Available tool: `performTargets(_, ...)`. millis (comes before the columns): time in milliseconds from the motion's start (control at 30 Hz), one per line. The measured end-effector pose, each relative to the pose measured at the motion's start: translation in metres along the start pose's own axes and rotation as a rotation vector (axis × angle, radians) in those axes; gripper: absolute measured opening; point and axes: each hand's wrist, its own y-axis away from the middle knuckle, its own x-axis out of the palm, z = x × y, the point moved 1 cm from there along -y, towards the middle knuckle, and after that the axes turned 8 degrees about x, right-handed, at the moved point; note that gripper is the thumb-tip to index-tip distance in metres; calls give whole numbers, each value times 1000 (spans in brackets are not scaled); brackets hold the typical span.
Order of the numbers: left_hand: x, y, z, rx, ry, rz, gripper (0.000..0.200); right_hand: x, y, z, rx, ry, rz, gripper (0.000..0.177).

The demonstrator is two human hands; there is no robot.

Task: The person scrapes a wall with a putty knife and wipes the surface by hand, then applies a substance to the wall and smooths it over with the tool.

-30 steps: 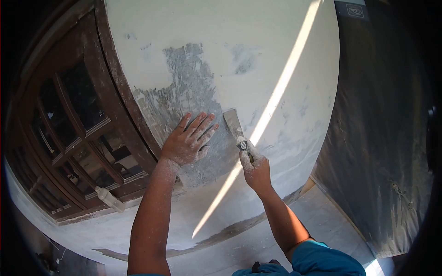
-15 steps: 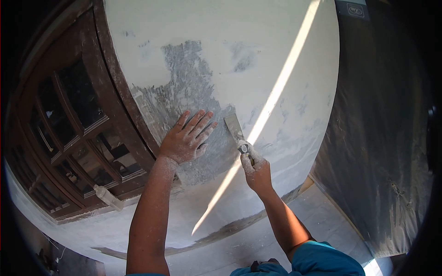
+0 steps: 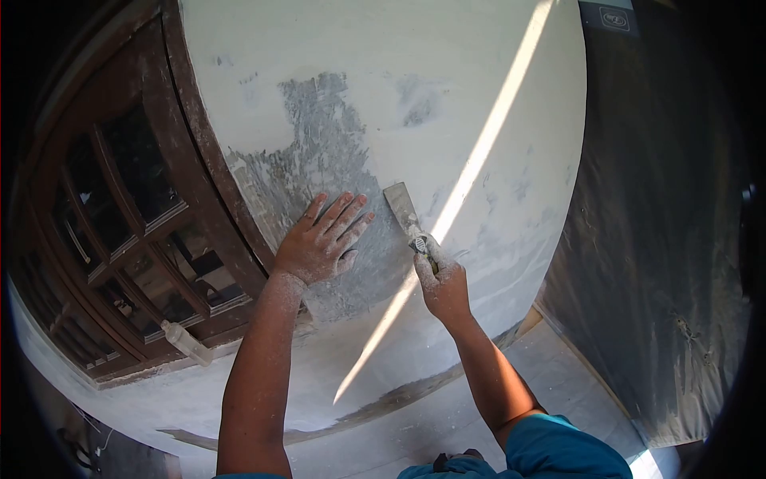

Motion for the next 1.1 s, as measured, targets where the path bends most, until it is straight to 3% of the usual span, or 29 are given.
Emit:
performTargets(100,4,0,0,-4,-10,-34,79,4,9,-16,-97,24,-94,40)
performTargets(267,4,1,0,-3,-7,-46,79,-2,-6,9,62,11,35,39)
performTargets(400,4,0,-1,-13,-10,-57,79,-2,10,-11,-62,38,-41,40)
performTargets(600,2,0,-2,-25,-10,-35,81,0,-3,9,76,46,54,39)
performTargets(700,4,2,-10,-61,37,-38,83,5,4,-18,-61,34,9,40)
performTargets(800,2,3,-35,-185,294,-80,80,7,-4,-10,-150,-21,-53,37)
performTargets(867,-7,0,-66,-435,580,-314,66,0,-22,9,-145,-32,15,35)
performTargets(900,-8,-3,-85,-445,574,-309,66,-2,-28,13,-139,-46,61,34)
performTargets(967,-7,-14,-122,-851,1074,-532,45,-7,-26,9,-159,-70,59,32)
performTargets(1033,-17,-38,-148,-1234,1814,-507,40,-15,-17,4,185,-80,323,35)
performTargets(1067,-4,-41,-161,-1144,1953,-527,42,-14,-14,-7,40,-36,292,36)
performTargets(1100,-10,-48,-165,-1163,1947,-537,42,-17,-16,-8,37,-32,309,36)
